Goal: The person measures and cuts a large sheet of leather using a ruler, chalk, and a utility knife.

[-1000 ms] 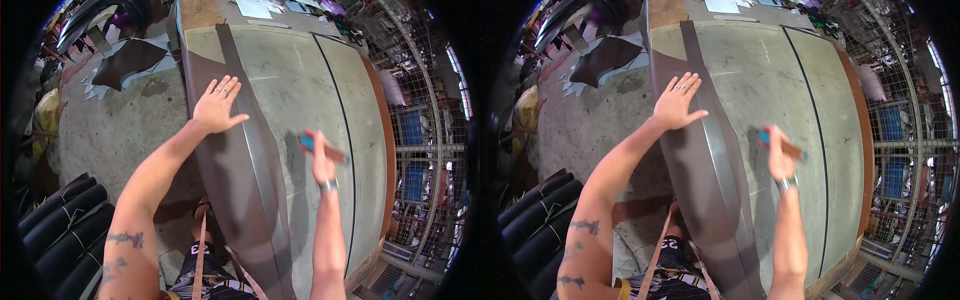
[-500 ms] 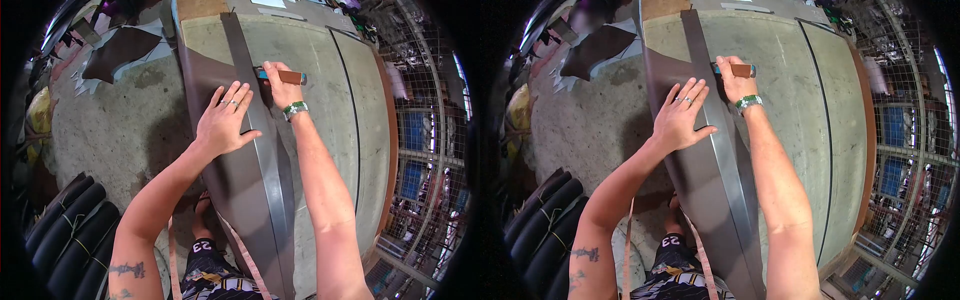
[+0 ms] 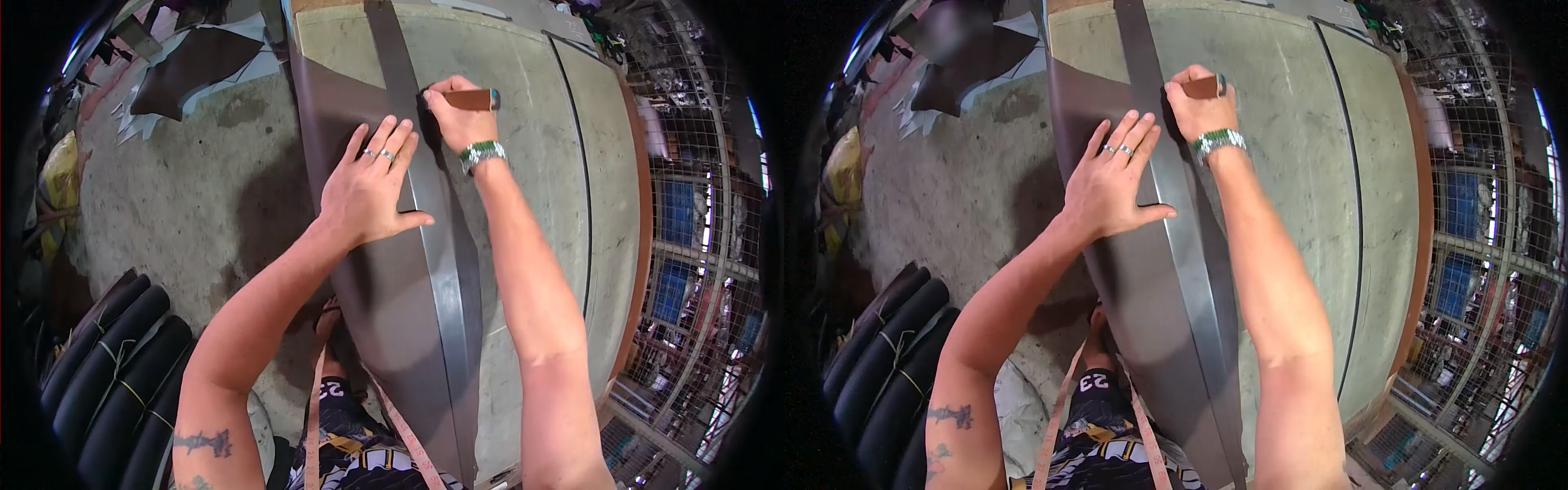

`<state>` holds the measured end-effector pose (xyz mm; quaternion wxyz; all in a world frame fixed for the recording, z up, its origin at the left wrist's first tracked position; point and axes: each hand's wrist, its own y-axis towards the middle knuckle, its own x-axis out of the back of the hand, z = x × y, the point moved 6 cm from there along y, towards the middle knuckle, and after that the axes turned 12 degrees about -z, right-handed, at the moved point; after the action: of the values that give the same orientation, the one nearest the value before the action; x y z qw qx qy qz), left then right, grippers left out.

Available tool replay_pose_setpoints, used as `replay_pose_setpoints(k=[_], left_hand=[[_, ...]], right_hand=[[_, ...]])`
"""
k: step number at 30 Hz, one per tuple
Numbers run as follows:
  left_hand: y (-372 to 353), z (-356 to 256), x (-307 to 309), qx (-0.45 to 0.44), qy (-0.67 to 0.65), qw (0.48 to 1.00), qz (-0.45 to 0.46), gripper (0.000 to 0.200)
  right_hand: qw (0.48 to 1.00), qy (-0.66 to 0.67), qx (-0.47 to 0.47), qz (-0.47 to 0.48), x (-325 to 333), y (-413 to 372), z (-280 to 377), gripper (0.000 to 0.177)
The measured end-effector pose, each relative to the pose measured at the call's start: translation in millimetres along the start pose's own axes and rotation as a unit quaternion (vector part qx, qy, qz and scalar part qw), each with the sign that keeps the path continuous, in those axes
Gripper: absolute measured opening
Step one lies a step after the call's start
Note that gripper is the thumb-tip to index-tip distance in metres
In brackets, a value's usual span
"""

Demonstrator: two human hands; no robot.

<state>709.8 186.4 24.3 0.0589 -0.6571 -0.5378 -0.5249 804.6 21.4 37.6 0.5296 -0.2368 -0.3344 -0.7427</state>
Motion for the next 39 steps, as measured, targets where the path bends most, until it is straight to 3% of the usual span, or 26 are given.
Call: replay_pose_setpoints(k=[6, 15, 22, 39], left_hand=[[-3, 1, -5, 0.005, 0.019, 0.999, 0.046, 0.118], [-6, 1, -9, 0.018, 0.041, 0.995, 0.085, 0.121], [-4, 2, -8, 0.022, 0.044, 0.996, 0.076, 0.121], [-7, 5, -10, -0.011, 0.055, 0.998, 0.029, 0.121]], right_hand=[[0.992, 0.037, -0.110, 0.051, -7, 8, -11, 0.022], [0.996, 0.019, -0.049, 0.077, -11, 21, -13, 0.021], [0.999, -0.002, -0.006, 0.031, -11, 14, -6, 0.018], [0.984, 0.061, -0.141, 0.088, 1, -15, -17, 0.013]])
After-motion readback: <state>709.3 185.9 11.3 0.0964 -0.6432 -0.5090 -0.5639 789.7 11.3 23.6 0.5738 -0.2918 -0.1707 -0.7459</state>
